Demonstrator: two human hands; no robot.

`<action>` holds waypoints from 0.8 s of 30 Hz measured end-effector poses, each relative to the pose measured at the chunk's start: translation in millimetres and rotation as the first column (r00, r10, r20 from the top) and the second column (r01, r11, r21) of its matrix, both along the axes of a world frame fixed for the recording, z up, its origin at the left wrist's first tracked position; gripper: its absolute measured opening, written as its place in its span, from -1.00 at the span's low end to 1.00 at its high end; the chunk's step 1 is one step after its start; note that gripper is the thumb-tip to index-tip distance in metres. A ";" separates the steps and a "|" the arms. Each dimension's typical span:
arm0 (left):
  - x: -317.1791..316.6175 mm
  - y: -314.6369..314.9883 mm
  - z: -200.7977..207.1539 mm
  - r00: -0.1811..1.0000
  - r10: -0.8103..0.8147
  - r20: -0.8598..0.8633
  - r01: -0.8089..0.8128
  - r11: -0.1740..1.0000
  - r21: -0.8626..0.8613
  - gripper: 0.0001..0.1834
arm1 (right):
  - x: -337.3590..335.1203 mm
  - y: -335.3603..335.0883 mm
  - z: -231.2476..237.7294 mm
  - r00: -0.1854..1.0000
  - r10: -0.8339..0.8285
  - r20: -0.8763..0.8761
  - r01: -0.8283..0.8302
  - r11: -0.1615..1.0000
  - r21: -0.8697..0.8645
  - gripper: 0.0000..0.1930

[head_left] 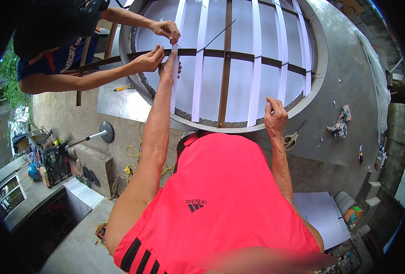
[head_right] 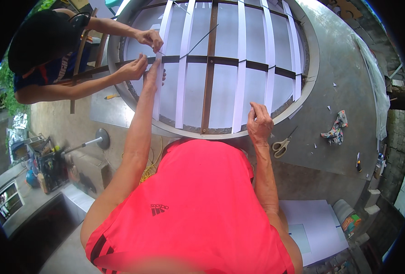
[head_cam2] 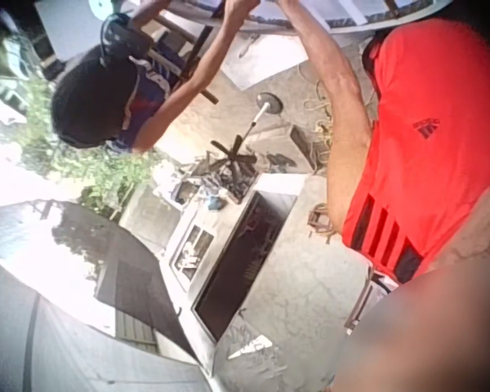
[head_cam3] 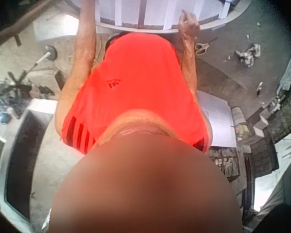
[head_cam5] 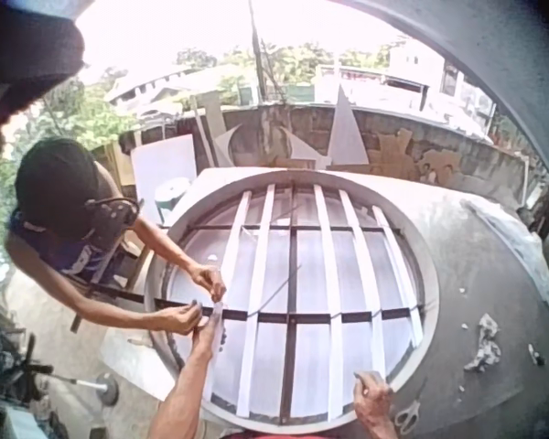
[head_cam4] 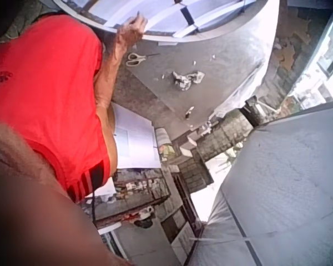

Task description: Assembling a circular sign by measuring, cutting, and placing white vinyl or plastic strips onto a frame.

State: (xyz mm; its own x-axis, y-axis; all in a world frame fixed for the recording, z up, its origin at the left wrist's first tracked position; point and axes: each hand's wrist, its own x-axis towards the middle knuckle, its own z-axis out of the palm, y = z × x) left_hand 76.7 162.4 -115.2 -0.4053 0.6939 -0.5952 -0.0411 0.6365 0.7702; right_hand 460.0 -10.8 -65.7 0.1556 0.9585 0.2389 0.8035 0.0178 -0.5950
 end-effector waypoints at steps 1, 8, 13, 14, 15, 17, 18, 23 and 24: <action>-1.2 -0.3 -1.5 1.000 -0.013 0.021 0.013 1.000 0.015 -0.42 | 0.0 0.1 -0.5 1.000 -0.004 -0.011 0.004 1.000 0.011 -0.82; -4.2 1.7 -10.9 0.999 -0.017 0.043 0.016 0.999 0.027 -0.40 | -0.5 -0.3 -1.0 1.000 -0.023 -0.018 0.023 1.000 -0.018 -0.82; -5.2 1.0 -9.9 0.998 -0.055 0.036 0.053 0.998 0.037 -0.39 | -0.3 0.5 0.2 1.000 -0.008 0.007 0.008 1.000 0.017 -0.82; -5.6 1.3 -9.2 0.997 -0.069 0.042 0.068 0.997 0.024 -0.38 | -0.2 1.0 0.2 1.000 -0.009 0.005 0.009 1.000 0.019 -0.82; -6.2 1.5 -8.4 0.997 -0.068 0.031 0.067 0.997 0.036 -0.38 | -0.5 1.1 0.2 1.000 -0.011 0.006 0.011 1.000 0.014 -0.82; -7.3 2.3 -6.9 0.993 -0.102 0.066 0.104 0.994 -0.031 -0.37 | -0.7 1.3 0.2 1.000 -0.015 0.004 0.015 1.000 0.012 -0.82; -8.2 2.6 -6.1 0.993 -0.104 0.055 0.105 0.994 -0.018 -0.37 | -0.9 0.9 0.4 1.000 -0.015 0.006 0.015 1.000 0.012 -0.81; -12.7 2.4 -2.4 0.968 -0.127 0.216 0.161 0.976 -0.146 -0.26 | -1.5 0.2 2.6 1.000 -0.015 0.011 0.015 1.000 0.000 -0.82; -13.6 2.3 -2.1 0.970 -0.123 0.207 0.155 0.977 -0.145 -0.26 | -1.7 0.2 3.1 1.000 -0.015 0.012 0.016 1.000 -0.008 -0.82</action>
